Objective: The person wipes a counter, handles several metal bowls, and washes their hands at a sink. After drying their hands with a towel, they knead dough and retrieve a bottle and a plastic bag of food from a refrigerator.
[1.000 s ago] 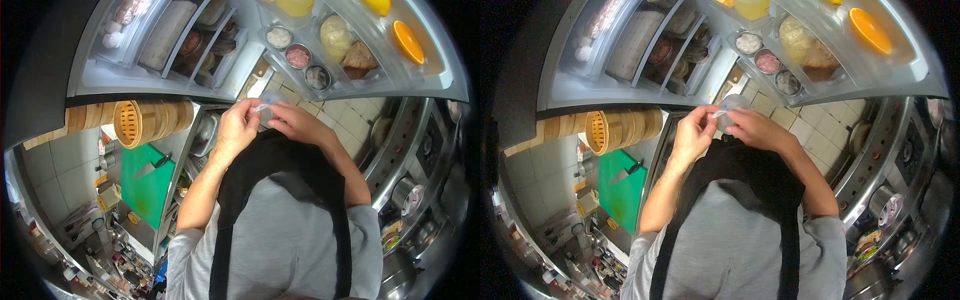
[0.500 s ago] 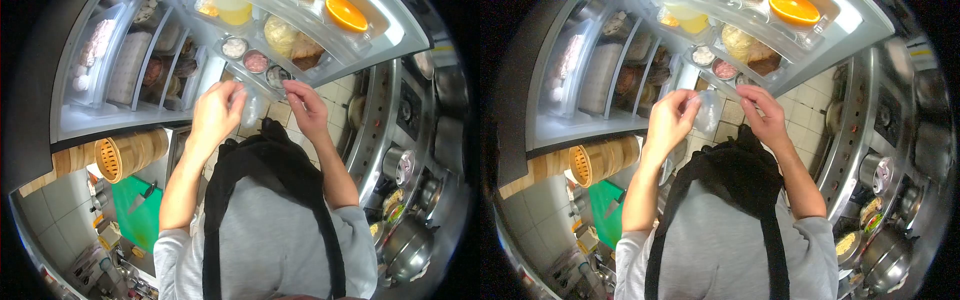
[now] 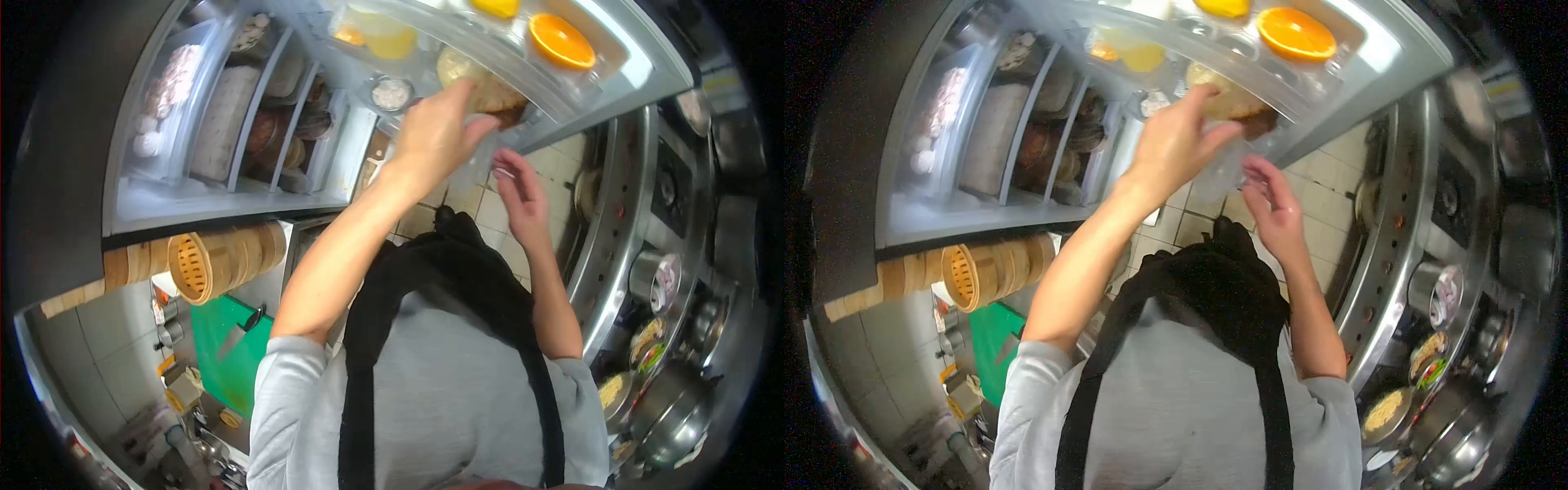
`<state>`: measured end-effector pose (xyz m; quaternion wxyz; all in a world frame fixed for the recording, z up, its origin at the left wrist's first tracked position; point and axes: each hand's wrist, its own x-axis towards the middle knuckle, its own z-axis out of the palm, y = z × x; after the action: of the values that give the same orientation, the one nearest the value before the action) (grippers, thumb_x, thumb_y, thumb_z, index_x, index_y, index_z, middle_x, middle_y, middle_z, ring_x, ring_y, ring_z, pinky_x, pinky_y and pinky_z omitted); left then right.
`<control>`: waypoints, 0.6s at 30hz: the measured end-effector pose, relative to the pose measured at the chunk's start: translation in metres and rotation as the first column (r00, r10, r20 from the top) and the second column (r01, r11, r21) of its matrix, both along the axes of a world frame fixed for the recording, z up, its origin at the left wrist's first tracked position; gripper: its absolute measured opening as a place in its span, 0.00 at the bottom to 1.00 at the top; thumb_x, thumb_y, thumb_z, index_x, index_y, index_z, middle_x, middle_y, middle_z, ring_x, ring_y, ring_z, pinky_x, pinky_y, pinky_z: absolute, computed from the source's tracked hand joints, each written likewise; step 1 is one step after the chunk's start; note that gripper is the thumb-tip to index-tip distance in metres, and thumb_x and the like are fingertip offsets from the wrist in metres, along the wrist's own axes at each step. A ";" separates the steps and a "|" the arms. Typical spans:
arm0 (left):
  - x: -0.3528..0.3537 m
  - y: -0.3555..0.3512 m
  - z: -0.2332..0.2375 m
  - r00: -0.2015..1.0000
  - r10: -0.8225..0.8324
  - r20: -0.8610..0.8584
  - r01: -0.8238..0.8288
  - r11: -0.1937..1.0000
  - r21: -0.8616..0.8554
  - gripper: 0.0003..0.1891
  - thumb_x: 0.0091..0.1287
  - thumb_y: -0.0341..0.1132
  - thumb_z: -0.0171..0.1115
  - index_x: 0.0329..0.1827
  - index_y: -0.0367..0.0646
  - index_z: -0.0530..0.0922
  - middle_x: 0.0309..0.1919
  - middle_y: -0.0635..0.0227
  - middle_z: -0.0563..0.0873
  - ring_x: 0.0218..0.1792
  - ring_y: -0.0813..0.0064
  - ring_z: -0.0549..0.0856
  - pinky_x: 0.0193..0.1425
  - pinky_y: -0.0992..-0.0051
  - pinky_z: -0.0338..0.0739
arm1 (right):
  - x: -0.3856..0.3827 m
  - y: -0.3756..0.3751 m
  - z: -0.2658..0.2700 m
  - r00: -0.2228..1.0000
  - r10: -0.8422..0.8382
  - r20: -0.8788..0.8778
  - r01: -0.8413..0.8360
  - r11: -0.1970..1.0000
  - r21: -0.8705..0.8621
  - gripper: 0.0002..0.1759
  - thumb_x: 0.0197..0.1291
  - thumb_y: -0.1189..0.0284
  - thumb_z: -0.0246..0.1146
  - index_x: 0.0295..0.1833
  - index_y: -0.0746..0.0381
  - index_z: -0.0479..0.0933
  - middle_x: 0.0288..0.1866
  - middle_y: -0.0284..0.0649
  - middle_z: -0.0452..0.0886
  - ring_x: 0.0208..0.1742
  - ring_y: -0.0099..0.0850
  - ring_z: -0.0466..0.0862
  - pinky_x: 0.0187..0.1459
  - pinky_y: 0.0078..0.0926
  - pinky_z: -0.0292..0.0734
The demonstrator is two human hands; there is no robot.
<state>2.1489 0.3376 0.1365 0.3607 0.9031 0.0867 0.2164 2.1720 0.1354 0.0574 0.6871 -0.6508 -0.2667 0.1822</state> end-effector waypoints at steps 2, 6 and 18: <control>0.023 -0.004 -0.003 0.996 0.013 0.086 -0.014 1.000 0.011 0.27 0.57 0.41 0.76 0.57 0.40 0.79 0.38 0.50 0.85 0.41 0.51 0.86 0.44 0.57 0.80 | 0.006 -0.001 -0.002 0.998 -0.007 -0.068 0.010 0.999 0.047 0.24 0.71 0.78 0.60 0.71 0.66 0.69 0.65 0.41 0.76 0.65 0.31 0.76 0.66 0.32 0.74; 0.046 -0.010 0.003 0.984 -0.020 0.176 0.015 0.999 0.032 0.29 0.53 0.43 0.78 0.56 0.40 0.80 0.49 0.50 0.83 0.51 0.49 0.83 0.54 0.55 0.78 | 0.011 -0.004 0.002 0.993 -0.067 -0.102 0.073 0.996 0.060 0.22 0.74 0.76 0.56 0.70 0.69 0.68 0.63 0.44 0.76 0.64 0.32 0.77 0.63 0.34 0.76; 0.065 -0.022 -0.006 0.997 -0.064 -0.034 0.069 0.976 0.204 0.16 0.57 0.41 0.68 0.46 0.45 0.85 0.35 0.52 0.88 0.38 0.50 0.88 0.42 0.55 0.83 | 0.012 -0.012 -0.015 0.958 -0.132 -0.254 0.154 0.986 0.066 0.21 0.76 0.69 0.57 0.70 0.65 0.70 0.62 0.41 0.78 0.59 0.30 0.79 0.56 0.33 0.82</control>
<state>2.2141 0.3155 0.1307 0.2713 0.9408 0.0386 0.1997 2.1843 0.1238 0.0422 0.7535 -0.6106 -0.1382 0.2007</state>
